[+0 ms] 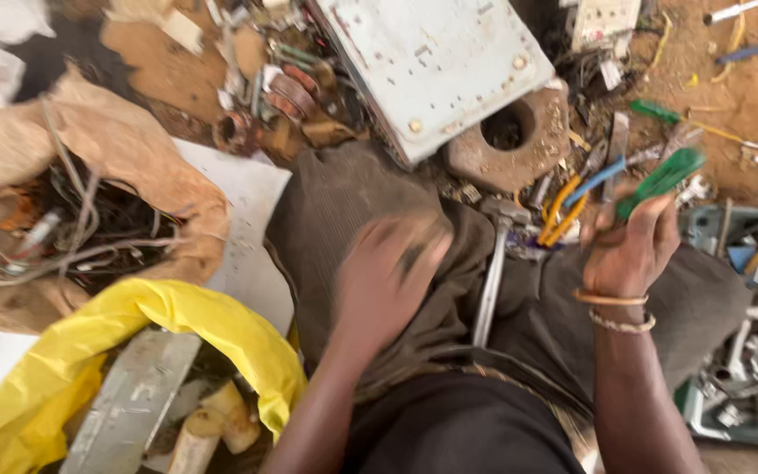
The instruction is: The person disassembles a white metal electronics enclosure using a screwdriver and hammer. They remove screws, pry open the casing, and extract internal circuit boards and components, placing them aside.
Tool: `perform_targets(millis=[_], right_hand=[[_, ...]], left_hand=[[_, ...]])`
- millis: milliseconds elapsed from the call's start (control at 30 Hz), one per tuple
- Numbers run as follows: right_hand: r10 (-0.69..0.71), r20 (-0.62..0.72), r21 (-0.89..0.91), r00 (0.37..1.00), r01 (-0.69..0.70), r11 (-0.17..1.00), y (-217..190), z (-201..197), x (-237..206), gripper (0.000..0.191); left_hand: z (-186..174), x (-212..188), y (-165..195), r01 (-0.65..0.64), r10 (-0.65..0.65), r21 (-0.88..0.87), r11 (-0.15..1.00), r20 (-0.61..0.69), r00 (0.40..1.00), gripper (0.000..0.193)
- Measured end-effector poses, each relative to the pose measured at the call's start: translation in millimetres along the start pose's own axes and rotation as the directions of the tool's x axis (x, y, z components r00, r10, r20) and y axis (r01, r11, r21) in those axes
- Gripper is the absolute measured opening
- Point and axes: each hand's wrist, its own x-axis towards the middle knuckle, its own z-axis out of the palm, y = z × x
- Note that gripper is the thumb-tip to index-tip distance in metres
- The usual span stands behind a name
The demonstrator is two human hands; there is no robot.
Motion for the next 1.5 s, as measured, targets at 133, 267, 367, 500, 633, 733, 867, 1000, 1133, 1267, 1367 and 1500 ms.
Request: perform_targets(millis=[133, 267, 367, 500, 633, 733, 867, 1000, 1133, 1267, 1367, 1500], right_hand=[[-0.045, 0.092, -0.160, 0.995, 0.059, 0.985, -16, -3, 2, 0.018], [0.014, 0.122, -0.221, 0.992, 0.014, 0.975, -27, -3, -9, 0.020], [0.079, 0.105, -0.256, 0.991, -0.050, 0.965, -24, 0, -15, 0.024], [0.076, 0.138, -0.315, 0.987, -0.029, 0.949, -5, 11, -3, 0.025], [0.005, 0.197, -0.484, 0.980, 0.092, 0.870, 2, 26, 18, 0.025], [-0.082, 0.275, -0.584, 0.958, 0.234, 0.777, -2, 43, 33, 0.029], [-0.225, 0.451, -0.620, 0.864, 0.484, 0.618, -6, 74, 71, 0.058], [-0.396, 0.563, -0.492, 0.725, 0.679, 0.545, 16, 105, 124, 0.066], [-0.378, 0.621, -0.513, 0.686, 0.721, 0.465, 36, 117, 144, 0.066], [-0.204, 0.600, -0.597, 0.773, 0.603, 0.530, 36, 117, 137, 0.065], [-0.168, 0.604, -0.611, 0.779, 0.588, 0.530, 34, 118, 136, 0.064], [-0.189, 0.629, -0.611, 0.754, 0.630, 0.480, 34, 121, 141, 0.066]], left_hand=[[110, 105, -64, -0.073, 0.080, 0.191, 0.979, -0.028, 0.996, 0.029], [170, 180, -122, -0.315, 0.330, 0.510, 0.801, 0.064, 0.942, 0.037], [185, 174, -147, -0.385, 0.383, 0.567, 0.728, 0.129, 0.915, 0.044], [190, 165, -156, -0.373, 0.346, 0.456, 0.808, 0.144, 0.927, 0.034], [185, 167, -146, -0.392, 0.425, 0.453, 0.801, 0.030, 0.905, 0.031], [178, 166, -132, -0.328, 0.359, 0.423, 0.844, 0.007, 0.933, 0.028], [165, 172, -123, -0.141, 0.138, 0.172, 0.975, 0.031, 0.990, 0.048], [154, 187, -124, -0.147, 0.130, 0.108, 0.983, 0.144, 0.981, 0.071], [152, 200, -127, -0.136, 0.121, 0.060, 0.989, 0.206, 0.971, 0.064], [152, 202, -130, -0.147, 0.132, 0.068, 0.987, 0.193, 0.972, 0.061], [151, 200, -132, -0.171, 0.158, 0.062, 0.983, 0.171, 0.972, 0.059], [150, 199, -133, -0.186, 0.179, 0.038, 0.982, 0.137, 0.974, 0.056]])
